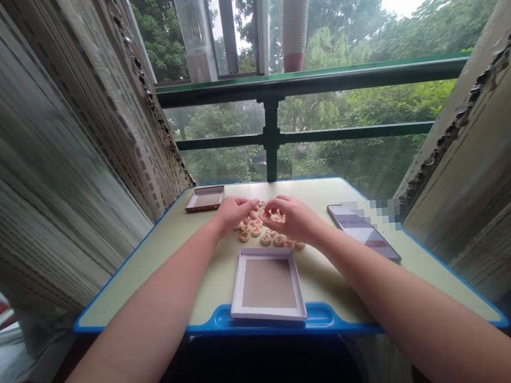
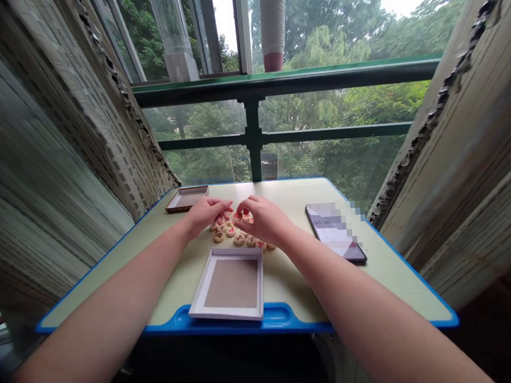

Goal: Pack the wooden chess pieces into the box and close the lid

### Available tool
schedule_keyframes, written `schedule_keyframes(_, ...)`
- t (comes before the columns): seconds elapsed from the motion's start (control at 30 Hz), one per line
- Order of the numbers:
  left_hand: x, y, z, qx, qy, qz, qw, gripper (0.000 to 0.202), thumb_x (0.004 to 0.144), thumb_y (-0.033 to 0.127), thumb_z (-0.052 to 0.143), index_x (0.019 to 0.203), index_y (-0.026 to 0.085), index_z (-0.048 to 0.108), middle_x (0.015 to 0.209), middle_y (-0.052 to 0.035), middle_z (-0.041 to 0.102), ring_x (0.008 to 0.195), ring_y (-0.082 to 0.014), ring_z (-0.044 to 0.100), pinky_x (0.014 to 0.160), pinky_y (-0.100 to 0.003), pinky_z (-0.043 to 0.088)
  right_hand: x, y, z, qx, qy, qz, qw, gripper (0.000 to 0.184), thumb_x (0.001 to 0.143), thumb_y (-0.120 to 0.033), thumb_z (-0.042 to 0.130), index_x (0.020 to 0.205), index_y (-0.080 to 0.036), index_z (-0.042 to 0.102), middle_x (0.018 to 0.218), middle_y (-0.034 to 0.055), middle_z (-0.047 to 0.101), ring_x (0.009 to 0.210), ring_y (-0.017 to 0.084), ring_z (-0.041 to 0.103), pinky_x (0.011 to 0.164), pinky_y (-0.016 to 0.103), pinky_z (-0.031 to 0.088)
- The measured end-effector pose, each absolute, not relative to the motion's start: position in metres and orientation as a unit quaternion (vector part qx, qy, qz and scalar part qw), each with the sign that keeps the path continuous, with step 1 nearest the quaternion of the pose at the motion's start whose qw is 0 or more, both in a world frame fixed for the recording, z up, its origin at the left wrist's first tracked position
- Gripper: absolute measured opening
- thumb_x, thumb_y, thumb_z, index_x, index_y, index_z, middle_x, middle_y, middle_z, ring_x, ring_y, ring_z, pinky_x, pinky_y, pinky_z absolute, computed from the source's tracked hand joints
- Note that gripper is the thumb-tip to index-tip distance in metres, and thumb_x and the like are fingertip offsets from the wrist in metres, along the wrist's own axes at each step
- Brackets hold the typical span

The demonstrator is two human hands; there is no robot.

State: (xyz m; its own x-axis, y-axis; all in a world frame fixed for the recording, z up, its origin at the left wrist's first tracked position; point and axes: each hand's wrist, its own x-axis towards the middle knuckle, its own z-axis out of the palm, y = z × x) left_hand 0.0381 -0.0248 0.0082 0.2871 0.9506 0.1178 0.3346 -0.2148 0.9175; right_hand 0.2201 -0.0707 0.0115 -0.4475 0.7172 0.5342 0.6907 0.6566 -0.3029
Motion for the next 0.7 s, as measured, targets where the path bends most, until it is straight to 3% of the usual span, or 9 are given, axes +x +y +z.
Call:
schedule_keyframes(0.13, 0.025, -0.007, -0.002, 0.689, 0.536, 0.414, 0.259, 0.036, 0.07, 0.047, 0.055, 0.062, 0.013, 0.065, 0.046, 0.0002, 0.054, 0.044, -0.0099, 0.045, 0.048, -0.024, 0.033, 0.206, -0.089, 0.018, -0.351, -0.896, 0.081, 0.261, 0.014, 0.071, -0.026, 0.066, 0.082, -0.017, 0.063, 0.074, 0.0008, 0.059, 0.064, 0.01, 0.05, 0.061, 0.022, 0.037)
schedule_keyframes(0.23, 0.017, 0.0, -0.004, 0.708, 0.543, 0.405, 0.199, 0.036, 0.071, 0.047, 0.053, 0.062, 0.015, 0.066, 0.046, 0.0009, 0.054, 0.046, -0.0108, 0.045, 0.049, -0.025, 0.032, 0.197, -0.099, 0.018, -0.317, -0.92, 0.09, 0.212, 0.014, 0.07, -0.027, 0.067, 0.08, -0.018, 0.064, 0.073, 0.0001, 0.058, 0.064, 0.01, 0.049, 0.058, 0.022, 0.035)
schedule_keyframes(0.53, 0.018, -0.002, -0.005, 0.739, 0.528, 0.378, 0.181, 0.034, 0.072, 0.043, 0.051, 0.06, 0.015, 0.064, 0.048, 0.0014, 0.053, 0.049, -0.0107, 0.043, 0.05, -0.024, 0.032, 0.186, -0.108, 0.015, -0.33, -0.933, 0.069, 0.127, 0.024, 0.066, -0.037, 0.07, 0.08, -0.018, 0.065, 0.073, 0.0011, 0.058, 0.064, 0.012, 0.047, 0.054, 0.023, 0.031)
schedule_keyframes(0.7, 0.021, -0.004, -0.002, 0.72, 0.525, 0.397, 0.219, 0.031, 0.072, 0.04, 0.052, 0.061, 0.014, 0.064, 0.048, 0.0007, 0.053, 0.047, -0.0097, 0.041, 0.049, -0.024, 0.031, 0.186, -0.111, 0.016, -0.31, -0.936, 0.069, 0.151, 0.013, 0.07, -0.027, 0.063, 0.079, -0.018, 0.065, 0.07, 0.001, 0.057, 0.063, 0.012, 0.047, 0.058, 0.023, 0.035)
